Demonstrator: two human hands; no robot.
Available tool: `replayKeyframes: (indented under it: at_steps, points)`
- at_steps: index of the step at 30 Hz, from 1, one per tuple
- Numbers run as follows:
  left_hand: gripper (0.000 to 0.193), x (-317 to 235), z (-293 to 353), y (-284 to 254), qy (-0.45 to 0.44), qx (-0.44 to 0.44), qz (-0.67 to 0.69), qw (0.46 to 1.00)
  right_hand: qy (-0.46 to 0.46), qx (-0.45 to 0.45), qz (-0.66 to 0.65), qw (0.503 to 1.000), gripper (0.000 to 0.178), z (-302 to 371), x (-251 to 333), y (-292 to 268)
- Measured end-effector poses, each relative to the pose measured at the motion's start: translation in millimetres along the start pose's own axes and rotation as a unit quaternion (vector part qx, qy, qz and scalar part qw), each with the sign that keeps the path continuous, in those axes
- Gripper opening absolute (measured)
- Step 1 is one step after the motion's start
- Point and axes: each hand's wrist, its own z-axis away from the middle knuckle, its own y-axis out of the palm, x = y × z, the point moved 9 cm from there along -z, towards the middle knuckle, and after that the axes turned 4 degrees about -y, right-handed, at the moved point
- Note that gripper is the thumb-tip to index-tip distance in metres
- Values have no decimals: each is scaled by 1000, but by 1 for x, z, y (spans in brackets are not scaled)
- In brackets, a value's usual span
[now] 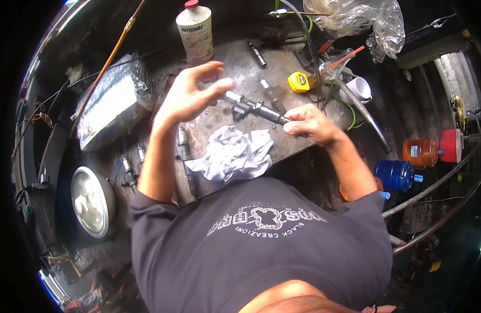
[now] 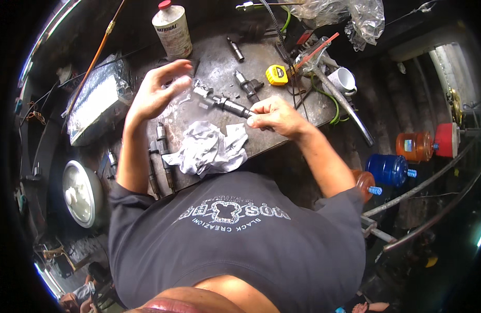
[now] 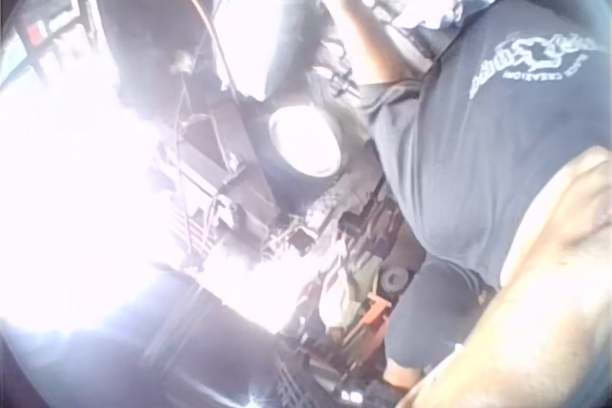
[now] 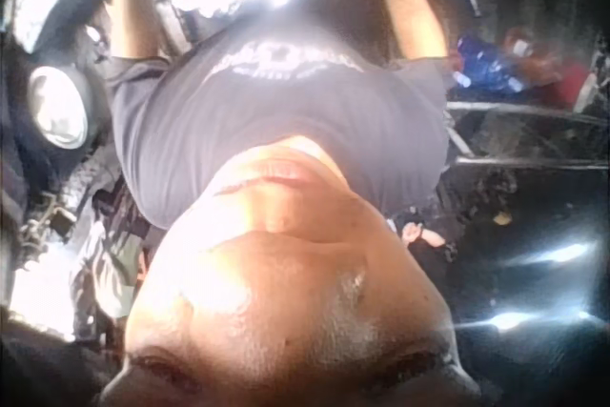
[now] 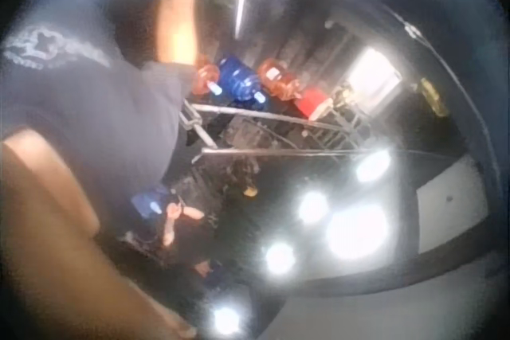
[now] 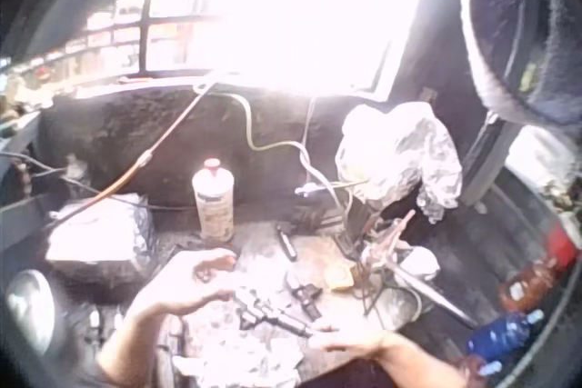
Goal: The person wipes multiple fuel injectors with a cloth while they are laid out on a metal workbench. The person handles the injectors one at a time, turning them over and wiping different sides.
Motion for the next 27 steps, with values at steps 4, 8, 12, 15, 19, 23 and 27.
replayKeyframes:
  at_steps: [4, 8, 12, 15, 19, 23, 27]
  points:
    - [60, -55, 5, 78, 15, 506, 126, 853, -122, 167, 272, 940, 18, 10, 94, 26]
    - [50, -57, 65, 136, -111, 602, 299, 732, -29, 279, 421, 863, 30, 15, 99, 43]
    - [30, -30, 71, 157, -159, 538, 355, 748, 18, 267, 401, 876, 31, 13, 70, 26]
    - [29, -3, 58, 137, -253, 416, 461, 742, -198, 4, 457, 867, 37, 26, 105, -28]
    - [23, 36, 27, 88, -278, 197, 481, 808, -37, -338, 578, 741, 43, 118, 116, -127]
    - [31, 59, -22, 75, -289, 51, 600, 744, 278, -298, 481, 777, 49, 163, 29, -178]
    - [30, 67, -82, 64, -257, -54, 598, 757, 324, -262, 296, 860, 24, 153, -11, -171]
